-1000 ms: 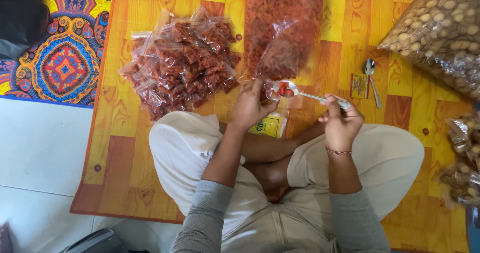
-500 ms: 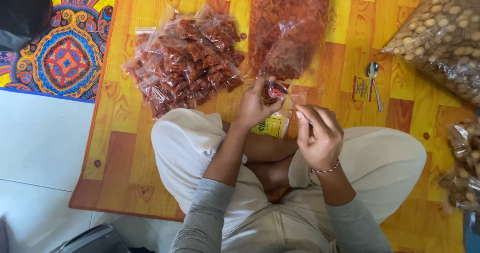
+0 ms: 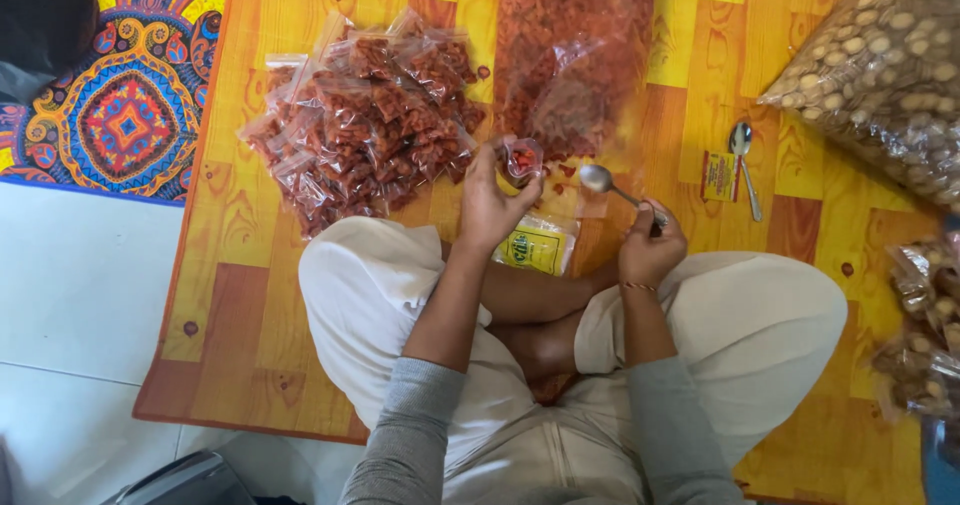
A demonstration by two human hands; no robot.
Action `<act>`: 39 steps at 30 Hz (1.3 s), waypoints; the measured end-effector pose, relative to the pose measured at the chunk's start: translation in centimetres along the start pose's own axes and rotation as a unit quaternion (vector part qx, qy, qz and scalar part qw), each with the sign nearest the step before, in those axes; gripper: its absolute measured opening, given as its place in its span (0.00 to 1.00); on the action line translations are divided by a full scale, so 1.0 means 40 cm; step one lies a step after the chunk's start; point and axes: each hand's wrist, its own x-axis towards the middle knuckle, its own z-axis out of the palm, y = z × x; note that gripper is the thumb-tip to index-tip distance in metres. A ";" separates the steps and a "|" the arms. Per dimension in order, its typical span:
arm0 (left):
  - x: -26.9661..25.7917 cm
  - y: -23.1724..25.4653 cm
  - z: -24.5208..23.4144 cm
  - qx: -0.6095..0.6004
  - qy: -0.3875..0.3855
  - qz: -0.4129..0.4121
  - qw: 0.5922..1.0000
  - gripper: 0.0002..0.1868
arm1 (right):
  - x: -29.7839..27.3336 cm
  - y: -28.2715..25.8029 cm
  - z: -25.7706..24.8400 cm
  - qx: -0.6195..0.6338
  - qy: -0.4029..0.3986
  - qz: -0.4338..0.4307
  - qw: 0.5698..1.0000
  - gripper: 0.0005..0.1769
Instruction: Fill small plastic bags with snacks using a spoon and seal them
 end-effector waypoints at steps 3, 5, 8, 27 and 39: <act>0.004 -0.001 0.007 0.002 0.023 0.005 1.000 0.33 | 0.040 0.197 0.037 -0.057 0.071 -0.060 0.994 0.06; 0.005 -0.009 0.011 0.004 0.023 0.008 1.000 0.33 | 0.007 0.166 0.063 -0.145 0.095 -0.016 0.985 0.07; 0.003 -0.011 0.009 0.003 0.025 0.012 1.000 0.33 | -0.022 0.129 0.092 -0.305 0.101 0.061 0.945 0.10; 0.010 -0.007 0.006 0.006 0.055 -0.001 0.998 0.33 | -0.013 0.133 0.174 0.155 -0.022 0.406 0.900 0.07; 0.003 -0.010 0.002 0.086 -0.012 0.000 0.996 0.35 | 0.014 -0.003 0.003 0.111 -0.049 0.273 0.954 0.09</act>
